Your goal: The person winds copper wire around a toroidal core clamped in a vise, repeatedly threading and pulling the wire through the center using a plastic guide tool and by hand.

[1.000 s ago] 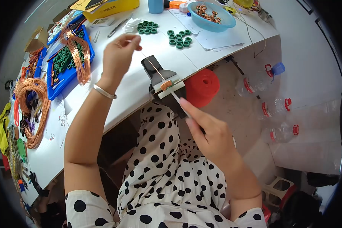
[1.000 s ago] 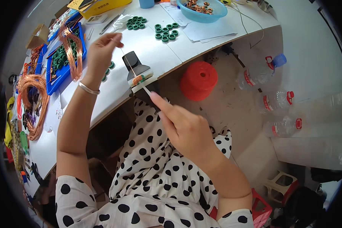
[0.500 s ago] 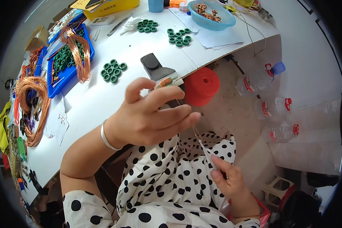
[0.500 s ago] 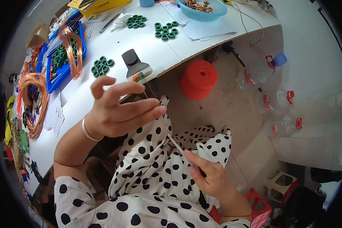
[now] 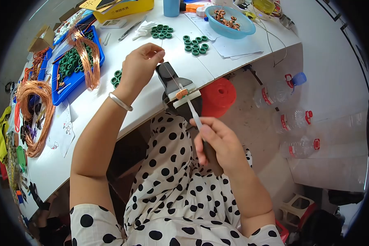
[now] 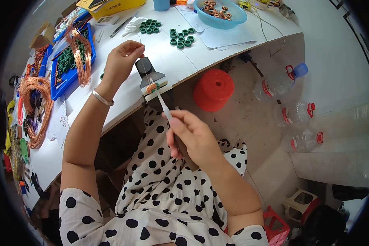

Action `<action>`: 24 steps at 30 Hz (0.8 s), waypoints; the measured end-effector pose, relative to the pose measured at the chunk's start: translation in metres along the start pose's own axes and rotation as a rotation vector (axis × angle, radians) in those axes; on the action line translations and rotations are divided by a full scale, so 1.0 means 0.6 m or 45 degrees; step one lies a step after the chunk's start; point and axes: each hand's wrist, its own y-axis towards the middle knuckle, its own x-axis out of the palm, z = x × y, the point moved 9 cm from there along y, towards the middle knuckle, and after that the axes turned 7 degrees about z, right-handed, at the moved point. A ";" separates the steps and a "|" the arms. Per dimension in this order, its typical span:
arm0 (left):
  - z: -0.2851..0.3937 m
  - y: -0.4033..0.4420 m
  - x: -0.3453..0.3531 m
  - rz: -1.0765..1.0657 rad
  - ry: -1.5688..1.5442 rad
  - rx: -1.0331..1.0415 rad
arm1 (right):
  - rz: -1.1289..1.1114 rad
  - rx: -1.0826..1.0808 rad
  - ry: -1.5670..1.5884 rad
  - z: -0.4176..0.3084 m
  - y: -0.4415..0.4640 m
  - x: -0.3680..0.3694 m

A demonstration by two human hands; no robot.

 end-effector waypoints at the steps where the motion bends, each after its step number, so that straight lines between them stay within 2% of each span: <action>1: -0.005 0.004 0.005 -0.004 0.000 -0.002 | -0.048 0.034 0.055 -0.003 0.008 0.006; 4: -0.019 0.026 0.030 -0.110 -0.228 -0.050 | -0.147 0.103 0.162 0.001 0.008 0.018; 7: -0.004 0.008 0.021 -0.098 -0.411 -0.016 | -0.042 -0.123 -0.099 0.009 -0.033 -0.009; 8: 0.007 -0.001 0.016 -0.094 -0.500 0.004 | -0.040 -0.125 -0.094 0.017 -0.048 -0.018; 10: 0.102 -0.070 -0.022 -0.071 -0.326 0.531 | -0.081 -0.146 -0.118 0.030 -0.084 -0.035; 12: 0.214 -0.176 -0.035 -0.018 0.215 1.433 | -0.096 -0.138 -0.086 0.048 -0.129 -0.060; 13: 0.221 -0.204 -0.034 -0.019 0.212 1.427 | -0.112 -0.127 -0.056 0.053 -0.140 -0.066; 15: 0.244 -0.271 -0.034 0.151 0.333 1.676 | -0.148 -0.149 -0.040 0.051 -0.146 -0.066; 20: 0.254 -0.224 -0.074 0.206 0.313 1.568 | -0.373 -0.252 -0.032 0.037 -0.149 -0.039; 22: 0.188 -0.150 -0.106 0.355 -0.209 0.900 | -0.431 -0.268 -0.046 0.035 -0.143 -0.028; 23: 0.178 -0.136 -0.099 0.355 -0.213 0.896 | -0.303 -0.259 -0.090 0.038 -0.124 -0.036; 24: 0.149 -0.103 -0.095 0.327 -0.420 0.694 | -0.174 -0.249 -0.133 0.040 -0.103 -0.043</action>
